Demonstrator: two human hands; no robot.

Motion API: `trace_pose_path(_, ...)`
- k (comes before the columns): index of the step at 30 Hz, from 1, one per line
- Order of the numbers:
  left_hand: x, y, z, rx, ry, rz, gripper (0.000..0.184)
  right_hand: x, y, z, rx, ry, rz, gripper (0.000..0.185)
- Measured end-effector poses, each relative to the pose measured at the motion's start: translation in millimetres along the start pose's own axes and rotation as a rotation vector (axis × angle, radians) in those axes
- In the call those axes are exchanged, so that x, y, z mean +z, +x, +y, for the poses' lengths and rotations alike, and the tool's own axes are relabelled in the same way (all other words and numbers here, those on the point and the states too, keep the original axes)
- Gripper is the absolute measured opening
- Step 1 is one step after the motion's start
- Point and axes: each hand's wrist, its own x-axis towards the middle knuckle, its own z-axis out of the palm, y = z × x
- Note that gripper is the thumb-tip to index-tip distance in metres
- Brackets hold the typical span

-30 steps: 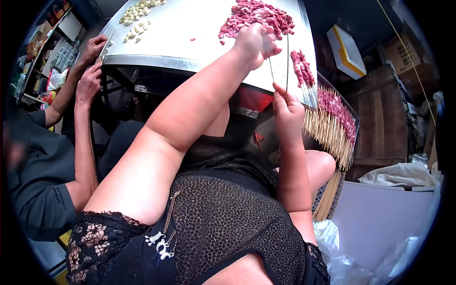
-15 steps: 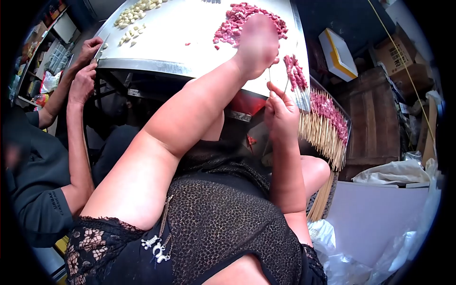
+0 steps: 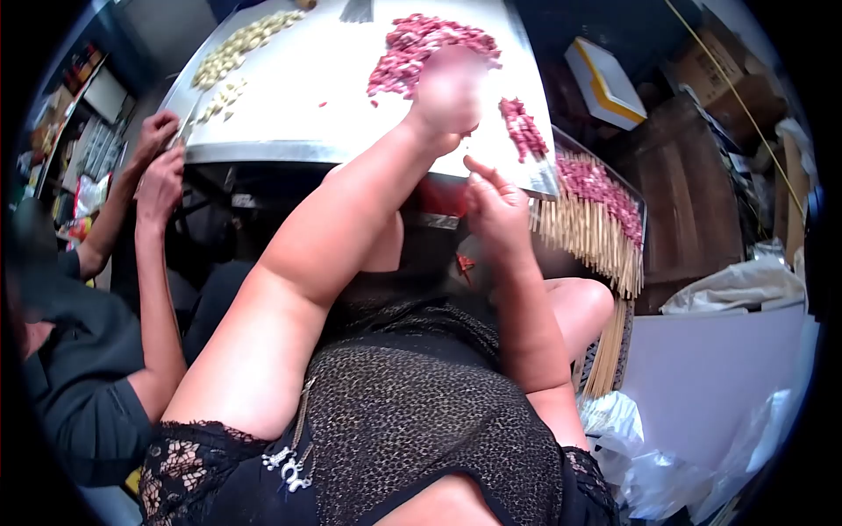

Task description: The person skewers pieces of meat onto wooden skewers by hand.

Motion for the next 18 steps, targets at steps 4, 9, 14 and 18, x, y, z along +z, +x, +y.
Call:
trace_pose_path(4, 1.4, 4.8, 9.4, -0.044, 0.119, -0.079, 0.026, -12.3, 7.7, -3.0, -0.164, -0.21, 0.041, 0.025)
trace_pose_path(9, -31.4, 17.9, 41.7, 0.195, 0.344, 0.377, 0.033, -61.1, 5.5, -50.2, -0.561, -1.175, 0.421, 0.02)
trace_pose_path(14, -56.6, 19.0, 55.0, 0.197, 0.861, 0.478, 0.024, -81.7, 7.1, -46.6, -0.934, -1.707, 0.412, 0.023)
trace_pose_path(18, -69.6, 19.9, 52.4, 0.091, 1.49, 0.229, 0.021, -52.0, -4.4, -46.7, -0.724, -1.018, 0.29, 0.024)
